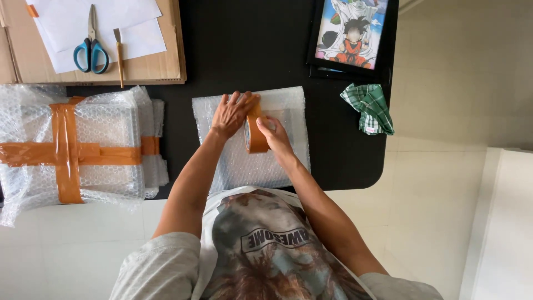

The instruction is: The person wraps a picture frame in bubble wrap and secures it with packing tape using scissors to cut the tape.

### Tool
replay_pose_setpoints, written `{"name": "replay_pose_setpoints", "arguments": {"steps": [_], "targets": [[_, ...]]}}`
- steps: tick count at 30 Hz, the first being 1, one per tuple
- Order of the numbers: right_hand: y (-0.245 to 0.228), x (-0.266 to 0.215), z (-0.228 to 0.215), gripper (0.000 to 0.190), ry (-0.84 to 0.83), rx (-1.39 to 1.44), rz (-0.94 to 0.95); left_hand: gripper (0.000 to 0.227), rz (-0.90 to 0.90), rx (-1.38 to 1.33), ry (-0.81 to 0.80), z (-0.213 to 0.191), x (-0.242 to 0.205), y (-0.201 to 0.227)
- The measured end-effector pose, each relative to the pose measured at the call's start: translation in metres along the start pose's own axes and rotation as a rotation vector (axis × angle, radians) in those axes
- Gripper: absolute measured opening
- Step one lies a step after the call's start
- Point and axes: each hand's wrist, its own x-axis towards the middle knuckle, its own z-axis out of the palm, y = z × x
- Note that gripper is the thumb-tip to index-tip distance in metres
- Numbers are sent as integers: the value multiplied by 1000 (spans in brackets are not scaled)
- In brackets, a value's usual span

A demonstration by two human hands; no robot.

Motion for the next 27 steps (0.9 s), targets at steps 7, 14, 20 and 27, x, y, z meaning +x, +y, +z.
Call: {"name": "replay_pose_setpoints", "arguments": {"steps": [7, 14, 20, 27], "targets": [[10, -18, -5, 45, -156, 142, -67, 57, -135, -52, -44, -13, -14, 11], [49, 1, -17, 36, -201, -113, -210, 81, -911, -525, 94, -30, -107, 44], [41, -6, -16, 30, -103, -138, -213, 88, -1186, -850, 73, 34, -147, 59], [51, 1, -14, 31, -99, -155, -209, 81, -1376, -1051, -173, 98, -150, 55]]}}
